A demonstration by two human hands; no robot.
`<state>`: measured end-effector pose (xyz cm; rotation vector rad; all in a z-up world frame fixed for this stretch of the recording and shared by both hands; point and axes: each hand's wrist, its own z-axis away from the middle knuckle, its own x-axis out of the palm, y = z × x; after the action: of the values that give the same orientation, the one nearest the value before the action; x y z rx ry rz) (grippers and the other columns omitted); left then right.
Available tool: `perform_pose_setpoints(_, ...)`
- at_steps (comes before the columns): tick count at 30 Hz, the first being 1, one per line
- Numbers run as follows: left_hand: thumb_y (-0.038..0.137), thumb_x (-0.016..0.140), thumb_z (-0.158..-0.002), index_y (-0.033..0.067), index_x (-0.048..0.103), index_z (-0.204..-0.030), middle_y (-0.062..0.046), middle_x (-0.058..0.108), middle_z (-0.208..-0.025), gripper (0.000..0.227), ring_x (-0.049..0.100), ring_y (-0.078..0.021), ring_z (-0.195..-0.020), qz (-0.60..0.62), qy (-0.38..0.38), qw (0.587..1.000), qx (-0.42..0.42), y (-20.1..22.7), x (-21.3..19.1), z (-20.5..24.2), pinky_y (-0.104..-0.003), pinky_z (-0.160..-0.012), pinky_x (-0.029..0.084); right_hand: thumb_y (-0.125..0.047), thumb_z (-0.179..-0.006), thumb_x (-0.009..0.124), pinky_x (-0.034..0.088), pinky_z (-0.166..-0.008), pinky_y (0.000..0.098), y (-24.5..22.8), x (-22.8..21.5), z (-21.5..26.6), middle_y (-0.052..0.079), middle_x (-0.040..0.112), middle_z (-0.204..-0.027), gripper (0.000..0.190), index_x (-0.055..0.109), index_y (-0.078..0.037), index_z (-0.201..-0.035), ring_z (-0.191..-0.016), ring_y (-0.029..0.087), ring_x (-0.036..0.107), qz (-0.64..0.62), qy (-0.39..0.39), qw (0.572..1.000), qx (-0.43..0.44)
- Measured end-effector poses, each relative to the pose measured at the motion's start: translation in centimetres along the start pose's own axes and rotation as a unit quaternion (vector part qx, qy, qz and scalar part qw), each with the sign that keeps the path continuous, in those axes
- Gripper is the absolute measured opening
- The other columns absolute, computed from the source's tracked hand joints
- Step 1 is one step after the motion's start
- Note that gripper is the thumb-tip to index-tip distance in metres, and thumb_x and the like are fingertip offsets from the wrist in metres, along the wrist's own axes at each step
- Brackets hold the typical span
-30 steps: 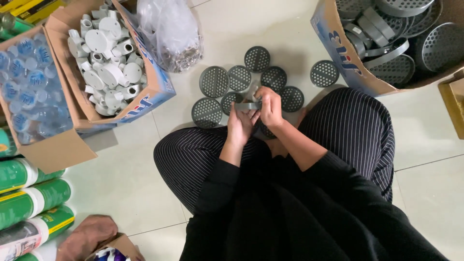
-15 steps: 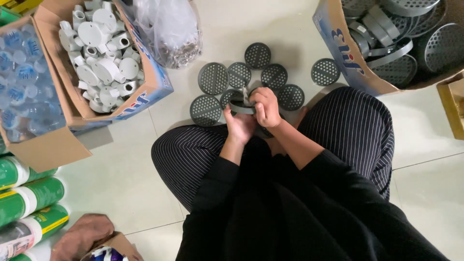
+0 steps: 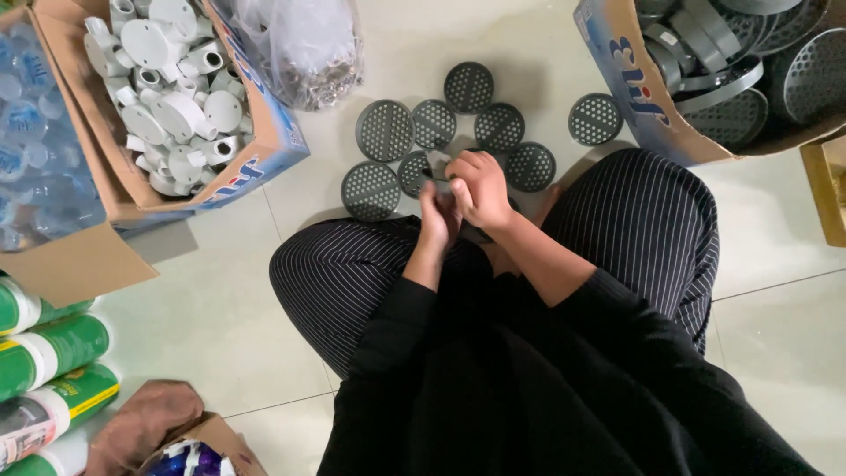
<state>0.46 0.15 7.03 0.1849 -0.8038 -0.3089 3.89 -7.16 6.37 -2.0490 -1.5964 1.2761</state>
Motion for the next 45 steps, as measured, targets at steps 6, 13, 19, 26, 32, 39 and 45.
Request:
perform_pose_setpoints(6,0.061,0.052,-0.072,0.005,0.045,-0.119,-0.015,0.045,-0.123,0.073,0.046,-0.029,-0.11,0.143,-0.073,0.984,-0.076,-1.0,-2.8,-3.0,-0.042,-0.097,0.033,-0.031,-0.093,0.02,0.036,-0.056,0.0353,1.2,0.0,-0.1,0.003,0.04,-0.057,0.042,0.045,-0.011,-0.065,-0.05,0.028,0.043,-0.066,0.03,0.997,0.002)
perform_pose_setpoints(13,0.031,0.054,-0.087,0.0156,0.023,-0.135,-0.013,0.032,-0.133,0.059,0.033,-0.0209,-0.119,-0.369,-0.151,0.891,0.216,-0.3,-4.7,-3.3,-0.04,-0.098,0.033,-0.025,-0.092,0.04,0.035,-0.052,0.0385,1.1,-0.5,0.0,0.006,0.037,-0.048,0.038,0.04,-0.009,-0.057,-0.045,0.031,0.042,0.022,-0.007,0.996,0.084)
perform_pose_setpoints(19,0.035,0.055,-0.085,0.0058,0.029,-0.129,-0.017,0.036,-0.13,0.059,0.044,-0.0349,-0.112,0.005,-0.11,0.994,-0.005,-0.5,-6.5,-5.7,-0.047,-0.096,0.039,-0.034,-0.094,0.027,0.036,-0.054,0.0352,0.4,-0.9,-0.4,0.003,0.038,-0.054,0.042,0.045,-0.011,-0.064,-0.049,0.026,0.043,-0.048,0.045,0.997,0.042)
perform_pose_setpoints(26,0.033,0.056,-0.087,-0.0046,0.048,-0.115,-0.027,0.049,-0.112,0.048,0.048,-0.0371,-0.105,-0.299,-0.149,0.939,0.084,-0.8,-8.8,-6.9,-0.047,-0.09,0.04,-0.031,-0.096,0.018,0.036,-0.07,0.0277,2.0,-1.0,0.2,0.005,0.046,-0.069,0.047,0.048,-0.004,-0.073,-0.067,0.015,0.043,-0.21,0.21,0.909,0.292)
perform_pose_setpoints(32,0.031,0.061,-0.082,0.0114,0.039,-0.129,-0.018,0.037,-0.128,0.055,0.037,-0.0318,-0.118,-0.269,-0.209,0.94,0.022,-1.7,-5.3,-3.5,-0.045,-0.101,0.027,-0.019,-0.095,0.041,0.031,-0.089,0.0354,2.9,0.9,1.7,0.014,0.045,-0.099,0.019,0.043,-0.001,-0.101,-0.097,0.019,0.041,-0.165,0.251,0.897,0.324)
perform_pose_setpoints(39,0.062,0.023,-0.086,0.0245,0.022,-0.137,-0.007,0.04,-0.13,0.063,0.041,-0.0308,-0.116,-0.002,-0.229,0.973,-0.03,0.9,-7.3,-6.2,-0.047,-0.095,0.035,-0.019,-0.092,0.037,0.028,-0.093,0.0395,-3.5,2.6,1.9,0.012,0.038,-0.116,0.027,0.042,-0.007,-0.116,-0.11,0.027,0.034,-0.099,0.03,0.989,0.108)
perform_pose_setpoints(45,0.056,0.033,-0.084,0.0181,0.032,-0.13,-0.01,0.043,-0.127,0.06,0.043,-0.03,-0.114,0.002,-0.219,0.974,-0.062,-0.2,-9.8,-7.2,-0.045,-0.095,0.036,-0.036,-0.093,0.026,0.019,-0.102,0.0409,-2.6,2.4,2.0,0.011,0.031,-0.137,0.047,0.037,-0.014,-0.133,-0.127,0.03,0.027,0.007,-0.084,0.996,0.04)
